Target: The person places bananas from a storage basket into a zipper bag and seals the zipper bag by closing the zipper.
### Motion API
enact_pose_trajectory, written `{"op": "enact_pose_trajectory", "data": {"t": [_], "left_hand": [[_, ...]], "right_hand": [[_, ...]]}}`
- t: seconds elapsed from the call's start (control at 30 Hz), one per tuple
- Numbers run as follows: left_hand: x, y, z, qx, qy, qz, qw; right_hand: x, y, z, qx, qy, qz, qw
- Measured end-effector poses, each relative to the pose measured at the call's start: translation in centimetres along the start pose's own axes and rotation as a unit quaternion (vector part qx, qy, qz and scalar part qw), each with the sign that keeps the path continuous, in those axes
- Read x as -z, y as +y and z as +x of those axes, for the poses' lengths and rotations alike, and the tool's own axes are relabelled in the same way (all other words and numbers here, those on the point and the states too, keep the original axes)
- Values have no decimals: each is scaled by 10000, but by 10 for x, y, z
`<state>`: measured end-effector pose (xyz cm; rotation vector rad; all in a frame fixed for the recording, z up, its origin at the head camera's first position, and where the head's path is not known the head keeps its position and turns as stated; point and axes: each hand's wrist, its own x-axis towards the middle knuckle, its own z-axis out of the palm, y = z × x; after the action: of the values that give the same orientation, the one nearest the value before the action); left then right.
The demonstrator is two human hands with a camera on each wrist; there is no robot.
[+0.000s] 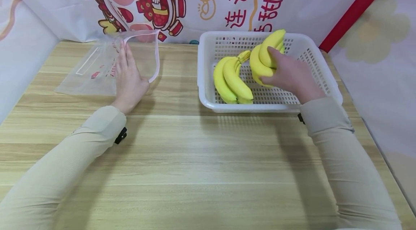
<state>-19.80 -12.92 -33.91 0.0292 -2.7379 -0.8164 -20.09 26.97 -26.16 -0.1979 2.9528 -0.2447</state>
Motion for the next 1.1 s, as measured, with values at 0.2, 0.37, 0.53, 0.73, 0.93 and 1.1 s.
{"op": "enact_pose_trajectory", "data": {"t": [0.2,0.37,0.53,0.73,0.93,1.1], "left_hand": [[2,0,-1,-26,6,-15,10000],[2,0,-1,-44,7,7,10000],[2,-1,0,-84,-20,-63,9999],[3,0,0,-93,-71,-133,9998],[4,3,-1,-93,-184,-167,9996],[5,6,-1,-57,-325,-224,9992]], "right_hand": [[13,-4,-6,55,570,34,9984],[20,-12,-9,170,1049,243,9940],[26,-27,-10,217,1437,539,9879],[30,-51,-12,334,1463,1080,9827],[30,-72,-14,660,1371,1360,9790],[28,-91,-20,1020,1369,1184,9782]]}}
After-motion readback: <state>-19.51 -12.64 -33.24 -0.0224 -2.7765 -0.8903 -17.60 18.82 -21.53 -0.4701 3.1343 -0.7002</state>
